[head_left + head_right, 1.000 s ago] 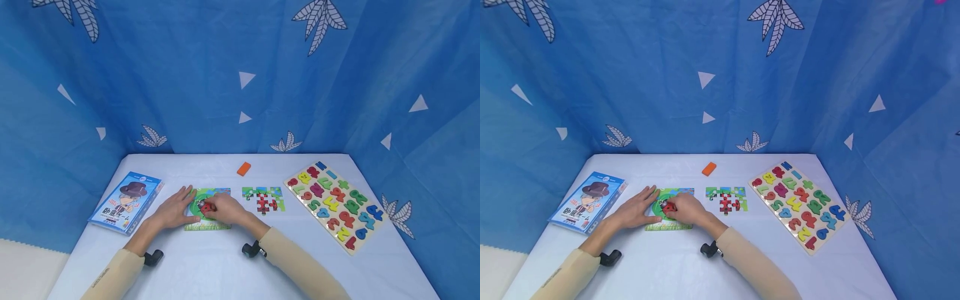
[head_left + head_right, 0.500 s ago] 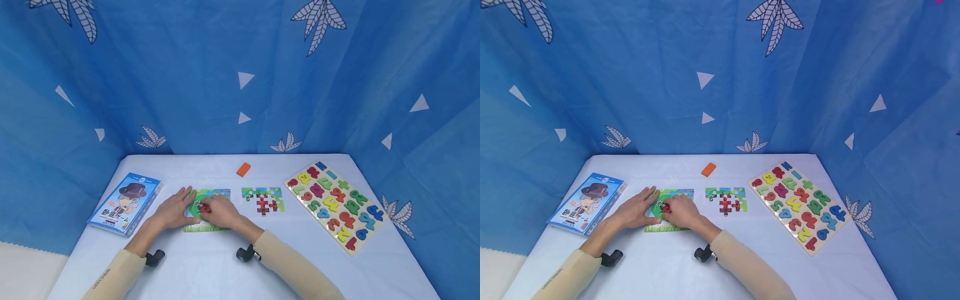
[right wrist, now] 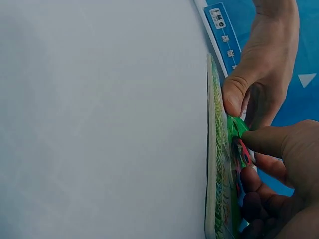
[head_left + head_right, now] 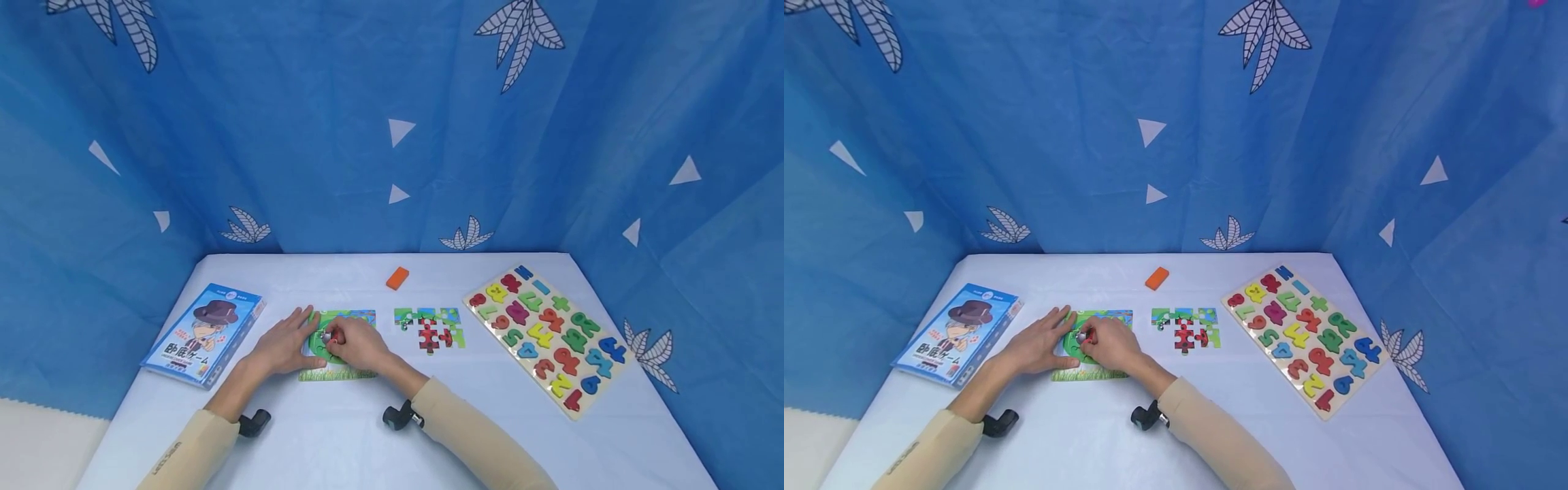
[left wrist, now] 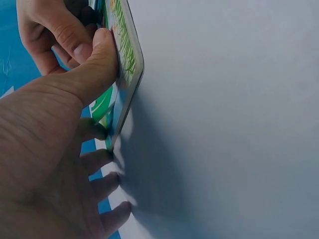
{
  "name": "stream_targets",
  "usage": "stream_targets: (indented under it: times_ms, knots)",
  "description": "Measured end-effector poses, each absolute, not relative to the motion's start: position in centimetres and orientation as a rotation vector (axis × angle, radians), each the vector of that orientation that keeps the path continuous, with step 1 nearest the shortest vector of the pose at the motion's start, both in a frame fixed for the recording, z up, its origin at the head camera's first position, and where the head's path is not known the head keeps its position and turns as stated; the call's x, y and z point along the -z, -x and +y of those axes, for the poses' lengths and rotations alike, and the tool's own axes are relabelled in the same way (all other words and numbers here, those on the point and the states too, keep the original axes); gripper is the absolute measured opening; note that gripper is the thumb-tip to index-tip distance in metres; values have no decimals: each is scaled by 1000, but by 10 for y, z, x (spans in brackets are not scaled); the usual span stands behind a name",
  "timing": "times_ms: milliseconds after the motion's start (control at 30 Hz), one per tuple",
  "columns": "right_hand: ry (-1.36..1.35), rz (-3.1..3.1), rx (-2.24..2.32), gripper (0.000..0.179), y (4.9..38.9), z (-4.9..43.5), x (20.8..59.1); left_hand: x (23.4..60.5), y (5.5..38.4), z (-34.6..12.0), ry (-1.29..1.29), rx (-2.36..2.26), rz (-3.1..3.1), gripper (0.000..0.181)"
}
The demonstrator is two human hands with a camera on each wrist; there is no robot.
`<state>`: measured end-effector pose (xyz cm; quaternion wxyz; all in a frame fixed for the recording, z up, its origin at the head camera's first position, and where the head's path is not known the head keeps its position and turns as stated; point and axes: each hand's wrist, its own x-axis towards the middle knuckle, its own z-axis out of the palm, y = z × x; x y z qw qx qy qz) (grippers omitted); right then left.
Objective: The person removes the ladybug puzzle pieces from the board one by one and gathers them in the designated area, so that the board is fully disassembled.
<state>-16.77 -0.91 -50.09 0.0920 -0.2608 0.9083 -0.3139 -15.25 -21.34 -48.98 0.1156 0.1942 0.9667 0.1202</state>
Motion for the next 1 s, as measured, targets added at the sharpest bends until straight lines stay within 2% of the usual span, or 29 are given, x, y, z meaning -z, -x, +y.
stream_targets:
  times_ms: [400, 733, 1000]
  knots:
    - [779, 2603, 1030, 21, 170, -5, 499, 490, 150, -214, -567, -424, 2850, 104]
    - [751, 2551, 1135, 7, 169, -5, 498, 492, 150, -215, -588, -430, 2860, 103]
    - [736, 2543, 1146, 5, 169, -4, 497, 492, 150, -216, -595, -425, 2861, 104]
